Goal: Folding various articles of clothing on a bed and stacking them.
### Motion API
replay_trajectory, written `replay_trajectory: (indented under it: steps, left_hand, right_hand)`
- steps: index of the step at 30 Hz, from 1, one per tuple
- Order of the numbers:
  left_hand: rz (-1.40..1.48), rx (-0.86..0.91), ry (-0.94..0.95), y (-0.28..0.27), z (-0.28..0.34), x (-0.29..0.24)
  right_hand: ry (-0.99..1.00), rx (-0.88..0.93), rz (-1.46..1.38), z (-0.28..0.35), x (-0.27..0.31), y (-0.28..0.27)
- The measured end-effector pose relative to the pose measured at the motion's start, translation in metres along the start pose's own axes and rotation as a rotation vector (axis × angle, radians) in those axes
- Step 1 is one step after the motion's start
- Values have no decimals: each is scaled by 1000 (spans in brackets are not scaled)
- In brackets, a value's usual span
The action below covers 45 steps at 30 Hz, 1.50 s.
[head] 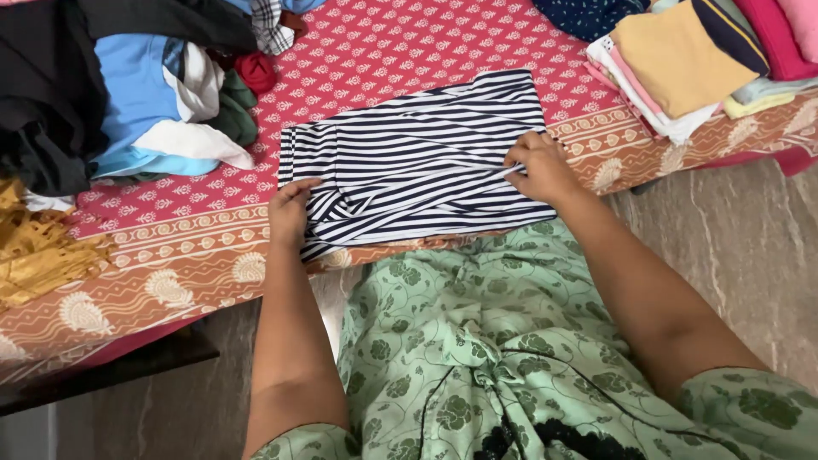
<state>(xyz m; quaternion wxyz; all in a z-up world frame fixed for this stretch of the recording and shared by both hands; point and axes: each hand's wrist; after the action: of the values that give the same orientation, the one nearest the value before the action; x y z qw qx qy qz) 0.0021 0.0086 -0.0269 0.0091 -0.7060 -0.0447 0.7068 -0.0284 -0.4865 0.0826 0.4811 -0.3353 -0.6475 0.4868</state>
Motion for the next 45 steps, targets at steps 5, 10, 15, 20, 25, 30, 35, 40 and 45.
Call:
replay_trajectory:
  steps: [5, 10, 15, 20, 25, 30, 35, 40, 45]
  left_hand:
    - [66, -70, -120, 5, 0, -8]
    - [93, -71, -236, 8, -3, -23]
    - [101, -70, -235, 4, -6, -14]
    - [104, -55, -233, 8, 1, -33]
    - [222, 10, -231, 5, 3, -34]
    - [226, 12, -229, 2, 4, -32]
    - [240, 14, -226, 1, 1, -28]
    - [103, 6, -213, -6, -1, -7]
    - [-12, -74, -64, 5, 1, -16]
  right_hand:
    - [-77, -144, -275, 9, -15, 2]
    - [113, -63, -664, 23, -22, -20]
    - [152, 123, -797, 42, -45, -34]
    - [272, 384, -973, 39, -43, -65]
    - [102, 190, -851, -9, -31, -100]
    - [241, -264, -717, -50, -56, -50]
    - [501, -469, -723, -38, -111, 37]
    - [690, -335, -474, 2, -62, 44]
    - [709, -210, -532, 22, -43, 43]
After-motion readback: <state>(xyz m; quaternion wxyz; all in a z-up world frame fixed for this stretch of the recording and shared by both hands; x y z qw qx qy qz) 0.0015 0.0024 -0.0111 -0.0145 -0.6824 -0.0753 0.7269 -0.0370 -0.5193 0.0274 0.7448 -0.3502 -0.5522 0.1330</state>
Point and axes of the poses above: each hand's wrist, its own z-axis away from the middle knuckle, its own y-axis out of the palm, x = y × z, and after that the axes turned 5 degrees about x, right-handed
